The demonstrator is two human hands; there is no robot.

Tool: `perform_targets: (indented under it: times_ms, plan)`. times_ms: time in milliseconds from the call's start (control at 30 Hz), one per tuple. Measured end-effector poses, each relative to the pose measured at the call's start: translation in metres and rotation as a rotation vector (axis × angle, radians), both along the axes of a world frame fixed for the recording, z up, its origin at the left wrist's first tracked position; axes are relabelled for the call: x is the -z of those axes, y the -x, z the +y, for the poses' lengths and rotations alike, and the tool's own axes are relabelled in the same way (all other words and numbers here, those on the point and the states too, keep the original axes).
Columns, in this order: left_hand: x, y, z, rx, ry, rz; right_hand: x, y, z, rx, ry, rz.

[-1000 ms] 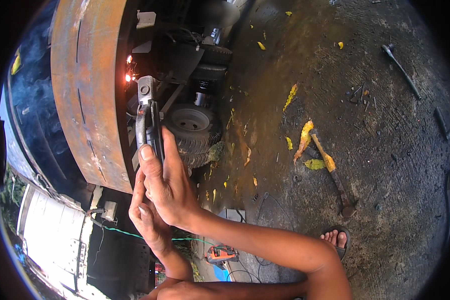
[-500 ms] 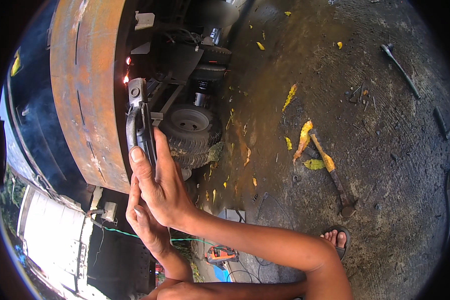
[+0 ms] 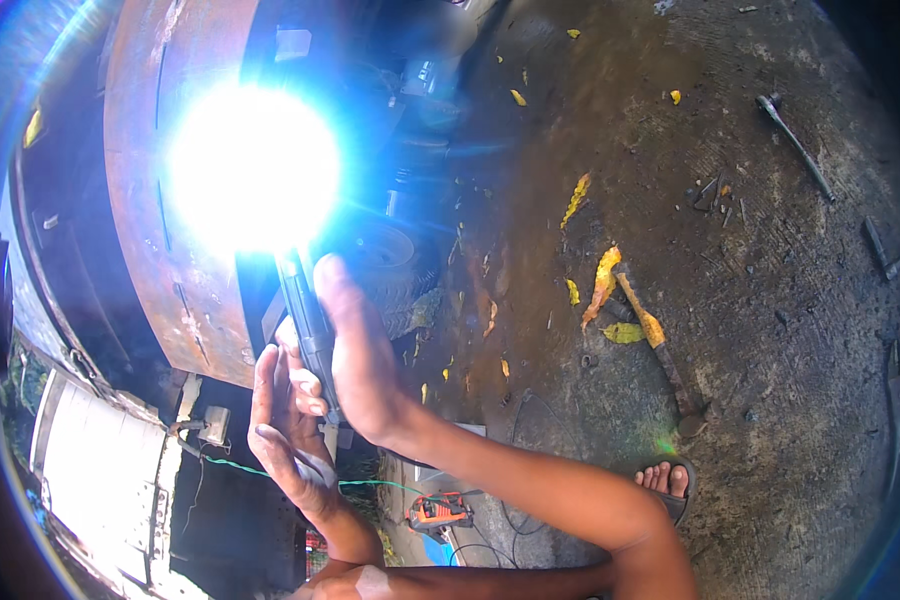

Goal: The person welds a curved metal panel attached to a vehicle using a handheld welding torch. They prepare the welder, insert a new electrode, and apply welds along the panel edge, producing sparks. The person also uses pliers to cut a metal rod and handles a box of electrodes.

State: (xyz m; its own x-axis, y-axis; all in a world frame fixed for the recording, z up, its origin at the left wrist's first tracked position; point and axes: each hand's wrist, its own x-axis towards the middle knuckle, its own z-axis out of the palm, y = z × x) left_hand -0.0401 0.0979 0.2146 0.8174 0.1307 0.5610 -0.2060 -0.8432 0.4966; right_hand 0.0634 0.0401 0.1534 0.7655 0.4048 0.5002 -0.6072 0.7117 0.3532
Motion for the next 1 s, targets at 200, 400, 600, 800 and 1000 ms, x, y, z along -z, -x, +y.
perform_targets:
  times_ms: [200, 400, 600, 800, 1000]
  plan:
    - [0.003, -0.009, -0.016, -0.022, -0.080, 0.079, 0.003, 0.002, -0.012, 0.352, 0.236, 0.168]
    - [0.024, -0.022, -0.007, -0.002, -0.021, 0.178, 0.072, -0.006, -0.015, 0.281, 0.537, 0.256]
    - [0.051, -0.050, -0.033, 0.174, 0.200, 0.251, 0.158, -0.046, -0.091, 0.491, 1.009, 0.481]
    - [0.067, -0.065, -0.059, 0.364, 0.434, 0.381, 0.193, -0.005, -0.157, 0.296, 1.041, 0.912]
    - [0.041, -0.025, -0.085, 0.352, 0.528, 0.071, 0.198, 0.043, -0.190, 0.238, 1.209, 0.982]
